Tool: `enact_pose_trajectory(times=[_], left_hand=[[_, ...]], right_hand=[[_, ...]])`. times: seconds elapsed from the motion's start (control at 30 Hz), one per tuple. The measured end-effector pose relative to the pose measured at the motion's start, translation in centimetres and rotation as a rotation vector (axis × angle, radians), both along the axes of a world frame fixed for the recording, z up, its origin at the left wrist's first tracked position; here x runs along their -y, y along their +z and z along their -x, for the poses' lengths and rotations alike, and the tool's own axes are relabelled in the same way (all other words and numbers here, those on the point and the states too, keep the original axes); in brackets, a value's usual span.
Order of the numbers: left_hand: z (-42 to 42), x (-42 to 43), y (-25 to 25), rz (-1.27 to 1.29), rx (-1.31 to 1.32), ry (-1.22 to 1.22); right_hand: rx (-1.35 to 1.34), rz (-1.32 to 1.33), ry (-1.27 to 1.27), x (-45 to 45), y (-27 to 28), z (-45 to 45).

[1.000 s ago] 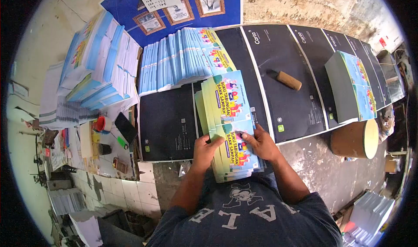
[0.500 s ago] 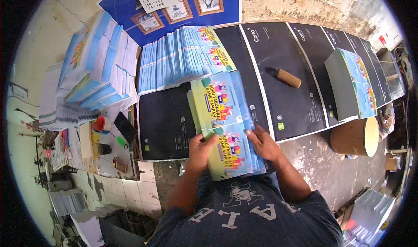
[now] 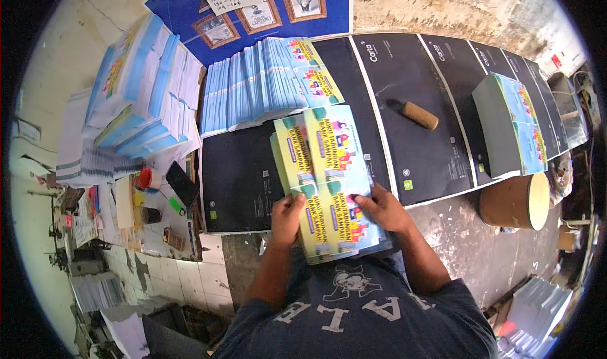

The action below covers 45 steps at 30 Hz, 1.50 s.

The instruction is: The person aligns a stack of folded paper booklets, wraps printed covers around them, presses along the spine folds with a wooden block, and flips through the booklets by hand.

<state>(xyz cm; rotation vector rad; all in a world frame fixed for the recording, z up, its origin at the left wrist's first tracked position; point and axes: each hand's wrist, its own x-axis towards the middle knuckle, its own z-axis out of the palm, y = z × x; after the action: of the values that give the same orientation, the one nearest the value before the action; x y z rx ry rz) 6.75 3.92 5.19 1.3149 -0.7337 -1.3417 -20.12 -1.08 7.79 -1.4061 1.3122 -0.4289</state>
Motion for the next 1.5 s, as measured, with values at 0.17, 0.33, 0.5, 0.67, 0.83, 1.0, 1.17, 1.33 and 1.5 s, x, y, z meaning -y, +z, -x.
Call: enact_pose_trajectory(times=[0.17, 0.33, 0.5, 0.67, 0.83, 1.0, 1.17, 1.33, 1.5], left_hand=[[-1.5, -0.4, 1.8, 0.001, -0.163, 0.024], [2.1, 0.7, 1.1, -0.074, 0.170, -0.166], [0.3, 0.3, 0.5, 0.072, -0.059, -0.003], [1.9, 0.7, 2.8, 0.232, -0.045, -0.067], [3.3, 0.7, 1.9, 0.210, -0.052, -0.052], [3.0, 0.7, 1.1, 0.259, 0.011, -0.051], [2.3, 0.4, 0.1, 0.283, -0.018, -0.018], [2.0, 0.5, 0.8, 0.308, -0.187, 0.034], [1.7, 0.7, 1.7, 0.253, -0.151, 0.051]], right_hand=[[-0.085, 0.338, -0.118, 0.4, -0.9, 2.3], [-0.060, 0.147, 0.022, -0.9, 1.5, -1.3], [0.183, -0.148, -0.103, 0.6, 0.9, 2.2], [-0.042, 0.084, 0.041, 0.3, 0.4, 0.4], [-0.118, 0.139, 0.151, -0.3, 1.4, -2.0], [-0.022, 0.153, 0.171, -0.4, 2.3, -2.0], [0.008, 0.126, 0.158, -0.4, 1.4, -1.8], [0.205, 0.086, 0.028, -1.1, 0.4, -1.6], [0.269, 0.219, 0.109, -1.0, 0.3, -1.2]])
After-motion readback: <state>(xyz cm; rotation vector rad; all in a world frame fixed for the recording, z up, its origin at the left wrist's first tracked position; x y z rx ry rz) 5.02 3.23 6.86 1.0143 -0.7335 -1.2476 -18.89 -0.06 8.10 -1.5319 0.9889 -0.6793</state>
